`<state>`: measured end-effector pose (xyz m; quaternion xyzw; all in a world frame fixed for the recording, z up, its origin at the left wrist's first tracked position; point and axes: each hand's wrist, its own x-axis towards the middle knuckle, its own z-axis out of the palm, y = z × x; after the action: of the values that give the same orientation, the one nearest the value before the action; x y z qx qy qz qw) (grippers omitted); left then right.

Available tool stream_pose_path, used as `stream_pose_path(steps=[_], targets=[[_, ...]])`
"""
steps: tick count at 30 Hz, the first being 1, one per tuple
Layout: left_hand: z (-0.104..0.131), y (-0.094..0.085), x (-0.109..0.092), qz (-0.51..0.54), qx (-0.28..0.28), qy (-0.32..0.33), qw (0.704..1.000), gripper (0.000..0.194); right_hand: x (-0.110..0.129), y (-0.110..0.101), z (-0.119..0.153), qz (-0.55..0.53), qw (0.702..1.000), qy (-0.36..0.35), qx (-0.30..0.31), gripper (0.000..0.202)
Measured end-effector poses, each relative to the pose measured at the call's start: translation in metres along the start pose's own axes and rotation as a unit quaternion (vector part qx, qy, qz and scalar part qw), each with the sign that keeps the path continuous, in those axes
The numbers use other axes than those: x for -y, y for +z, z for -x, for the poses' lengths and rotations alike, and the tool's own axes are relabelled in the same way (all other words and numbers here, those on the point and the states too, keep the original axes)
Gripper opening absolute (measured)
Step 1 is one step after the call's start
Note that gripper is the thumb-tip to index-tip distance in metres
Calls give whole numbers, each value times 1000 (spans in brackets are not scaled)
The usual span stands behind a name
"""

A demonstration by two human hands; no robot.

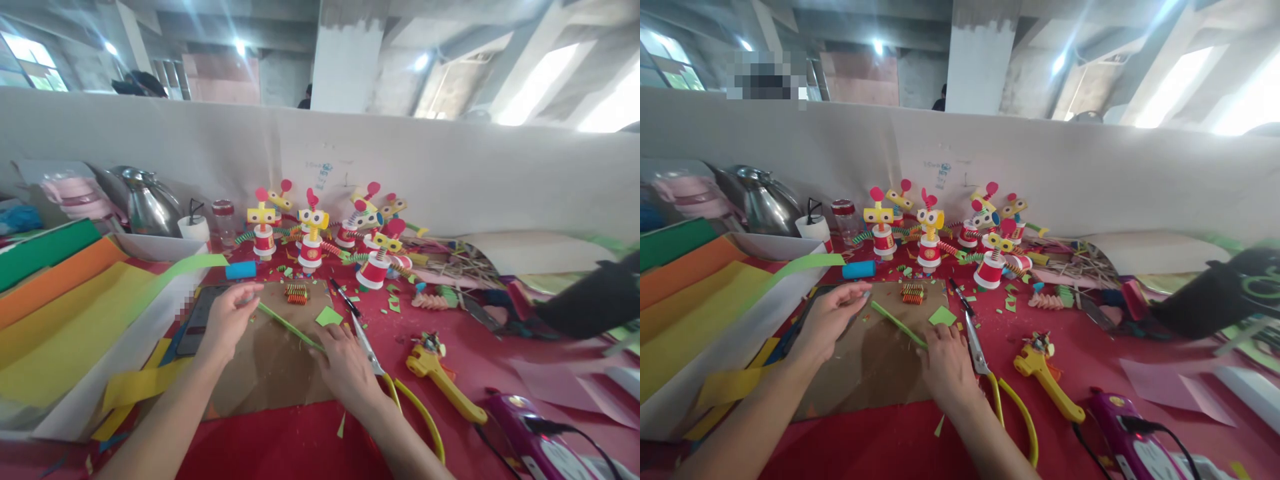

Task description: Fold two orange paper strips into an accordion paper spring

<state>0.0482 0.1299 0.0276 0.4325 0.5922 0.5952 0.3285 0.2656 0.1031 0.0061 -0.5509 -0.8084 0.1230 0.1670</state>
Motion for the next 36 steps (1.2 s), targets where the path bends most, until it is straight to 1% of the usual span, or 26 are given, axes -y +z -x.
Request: stream_pose_path(steps=[1, 2, 3, 4, 5, 7, 9, 11, 13, 15, 17, 20, 23, 26, 28, 31, 34, 36], targets=[[-8, 4, -3, -60, 32, -9, 998, 16, 0, 0, 1, -1, 1000, -1, 1, 39], [-18, 9, -4, -121, 65, 9, 990, 12, 0, 0, 1, 0, 1000, -1, 2, 38], [-30, 16, -4, -188, 94, 38, 977, 10, 0, 0, 2, 1, 1000, -2, 1, 37], [-43, 23, -2, -251, 112, 62, 959, 11, -1, 0, 2, 2, 1000, -4, 0, 35], [-56, 32, 2, -307, 114, 81, 942, 14, -1, 0, 3, 3, 1000, -5, 0, 34], [-81, 49, 14, -401, 134, 108, 900, 26, -3, 0, 3, 4, 1000, -5, 3, 31], [-101, 65, 26, -417, 149, 117, 889, 33, -4, 0, 1, 5, 1000, -2, 8, 28], [-114, 78, 36, -426, 159, 129, 881, 37, -6, 1, -1, 6, 1000, 1, 13, 25], [-122, 86, 42, -434, 165, 137, 875, 36, -8, 2, -3, 3, 1000, 0, 13, 23], [-128, 89, 45, -438, 168, 140, 872, 29, -9, 3, -4, 0, 1000, -1, 10, 21], [-131, 86, 45, -433, 167, 143, 874, 24, -9, 3, -4, 0, 1000, -1, 8, 20], [-129, 74, 45, -411, 159, 143, 886, 23, -9, 3, -4, 8, 1000, -6, 7, 18], [-117, 57, 46, -372, 160, 143, 903, 23, -9, 2, -3, 14, 1000, -13, 0, 20], [-99, 39, 48, -320, 178, 142, 920, 21, -9, 2, -3, 19, 1000, -18, -3, 21], [-88, 28, 50, -324, 197, 142, 914, 22, -8, 2, -3, 22, 1000, -19, -4, 21], [-80, 17, 49, -369, 210, 144, 894, 28, -8, 1, -2, 23, 1000, -19, -3, 22], [-76, 11, 40, -400, 204, 152, 880, 39, -9, 1, -2, 26, 1000, -16, -1, 23], [-74, 10, 30, -417, 219, 170, 865, 45, -10, 1, -2, 30, 999, -16, 0, 23]])
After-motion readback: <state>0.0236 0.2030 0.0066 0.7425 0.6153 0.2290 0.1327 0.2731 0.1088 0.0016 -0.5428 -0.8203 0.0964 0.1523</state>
